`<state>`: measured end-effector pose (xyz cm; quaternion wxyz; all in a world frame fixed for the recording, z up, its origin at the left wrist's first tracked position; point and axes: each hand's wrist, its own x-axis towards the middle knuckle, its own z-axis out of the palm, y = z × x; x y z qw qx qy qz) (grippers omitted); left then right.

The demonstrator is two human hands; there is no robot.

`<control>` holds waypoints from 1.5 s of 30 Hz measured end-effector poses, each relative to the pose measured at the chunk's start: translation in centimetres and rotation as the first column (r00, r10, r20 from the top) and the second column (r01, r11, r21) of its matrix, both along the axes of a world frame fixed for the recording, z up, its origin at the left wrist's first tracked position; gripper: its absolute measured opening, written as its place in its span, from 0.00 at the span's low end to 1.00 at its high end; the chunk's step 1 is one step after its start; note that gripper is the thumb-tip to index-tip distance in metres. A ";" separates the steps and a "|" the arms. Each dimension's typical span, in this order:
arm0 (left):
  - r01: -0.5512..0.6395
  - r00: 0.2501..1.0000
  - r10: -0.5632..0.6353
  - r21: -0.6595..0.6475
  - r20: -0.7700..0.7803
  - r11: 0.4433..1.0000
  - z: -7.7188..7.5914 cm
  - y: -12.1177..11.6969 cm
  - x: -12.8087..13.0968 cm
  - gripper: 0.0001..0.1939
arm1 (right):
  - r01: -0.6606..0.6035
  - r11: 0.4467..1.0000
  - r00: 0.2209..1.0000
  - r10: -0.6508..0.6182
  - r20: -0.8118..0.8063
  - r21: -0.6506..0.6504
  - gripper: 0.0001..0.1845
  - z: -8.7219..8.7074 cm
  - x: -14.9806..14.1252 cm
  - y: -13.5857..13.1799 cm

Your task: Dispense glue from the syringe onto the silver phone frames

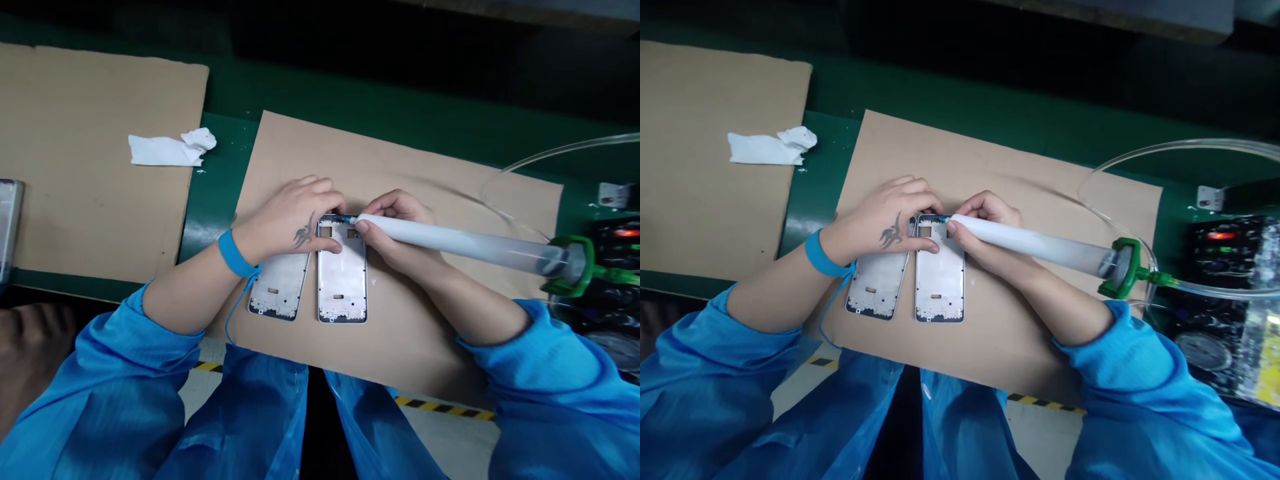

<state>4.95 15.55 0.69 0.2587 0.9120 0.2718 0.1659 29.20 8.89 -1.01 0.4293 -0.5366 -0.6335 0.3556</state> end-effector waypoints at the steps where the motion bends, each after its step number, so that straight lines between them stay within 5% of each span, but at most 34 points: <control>1: 0.000 1.000 0.000 0.000 -0.001 1.000 0.0 0.0 0.0 0.31 | -0.001 1.000 1.000 0.001 -0.002 0.005 0.21 0.0 0.0 0.0; 45: 0.009 0.999 -0.009 -0.008 0.040 1.000 -0.4 0.2 0.2 0.30 | -0.022 1.000 1.000 0.022 -0.015 -0.002 0.22 -0.2 0.2 0.2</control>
